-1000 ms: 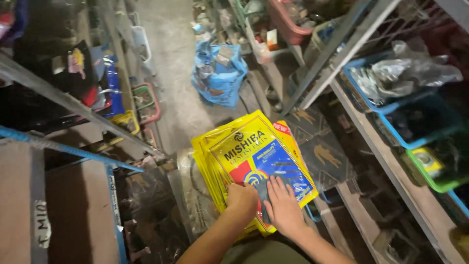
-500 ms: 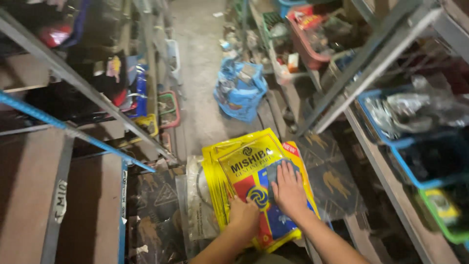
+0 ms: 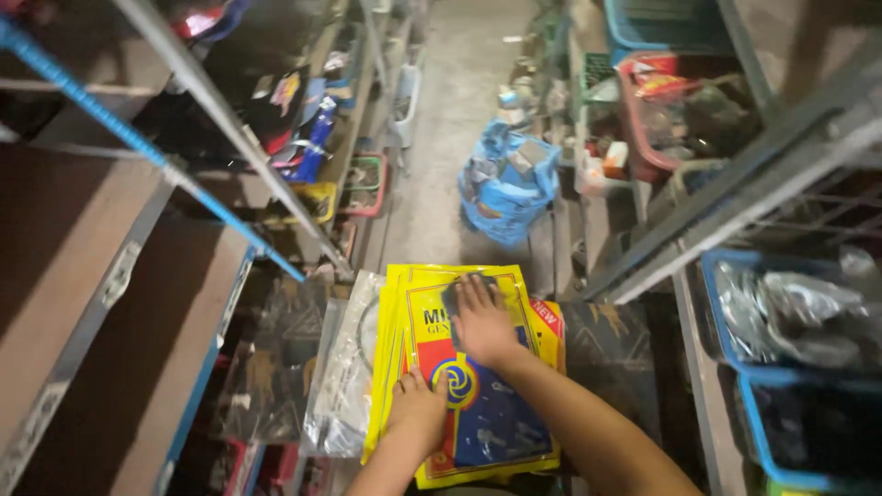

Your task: Cleaning dust off various packaged motorcycle parts in a storage room.

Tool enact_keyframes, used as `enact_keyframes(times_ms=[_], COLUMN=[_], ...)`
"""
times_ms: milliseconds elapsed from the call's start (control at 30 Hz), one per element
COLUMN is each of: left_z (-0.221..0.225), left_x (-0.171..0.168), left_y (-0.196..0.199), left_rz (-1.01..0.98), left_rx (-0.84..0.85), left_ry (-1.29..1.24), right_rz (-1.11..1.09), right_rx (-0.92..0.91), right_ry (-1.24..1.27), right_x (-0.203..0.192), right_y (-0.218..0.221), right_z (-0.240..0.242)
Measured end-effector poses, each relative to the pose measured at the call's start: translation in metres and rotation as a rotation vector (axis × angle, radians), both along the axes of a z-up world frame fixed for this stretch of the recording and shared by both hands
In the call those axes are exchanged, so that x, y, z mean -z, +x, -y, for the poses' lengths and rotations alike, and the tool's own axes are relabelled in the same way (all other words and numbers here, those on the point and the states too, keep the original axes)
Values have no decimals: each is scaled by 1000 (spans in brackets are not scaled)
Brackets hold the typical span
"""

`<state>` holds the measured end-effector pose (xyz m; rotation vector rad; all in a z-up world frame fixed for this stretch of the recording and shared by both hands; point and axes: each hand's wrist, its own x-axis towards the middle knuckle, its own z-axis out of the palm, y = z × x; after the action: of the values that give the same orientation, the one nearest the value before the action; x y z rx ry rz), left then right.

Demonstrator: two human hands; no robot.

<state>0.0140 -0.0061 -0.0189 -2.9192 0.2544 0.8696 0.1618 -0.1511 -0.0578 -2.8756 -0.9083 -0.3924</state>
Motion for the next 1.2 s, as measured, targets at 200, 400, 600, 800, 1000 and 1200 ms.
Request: enact_keyframes(times_ms=[200,400,600,800,1000,1200], left_z=[0,-4,0,2,-21,-51], left_x=[-4,-23,-19,14,25,12], left_y=[-30,-44,-23,-18,-7,17], left_rz=[63,159,98,282,320,314], left_rx=[-237,-254,-221,-125,41,158], left_ry=[-221,-236,-163,-107,-126,-152], right_rz=[-38,-68,-6,26,161,-36], right_rx=[-514,-626,-382,-52,178,330], right_ry=[173,163,132,91,86,53], right_x=[-38,-52,-35,-1,-23,-3], right_y=[-42,-43,-19,13,-16,-61], right_z=[-32,-29,-31,-9,0,-5])
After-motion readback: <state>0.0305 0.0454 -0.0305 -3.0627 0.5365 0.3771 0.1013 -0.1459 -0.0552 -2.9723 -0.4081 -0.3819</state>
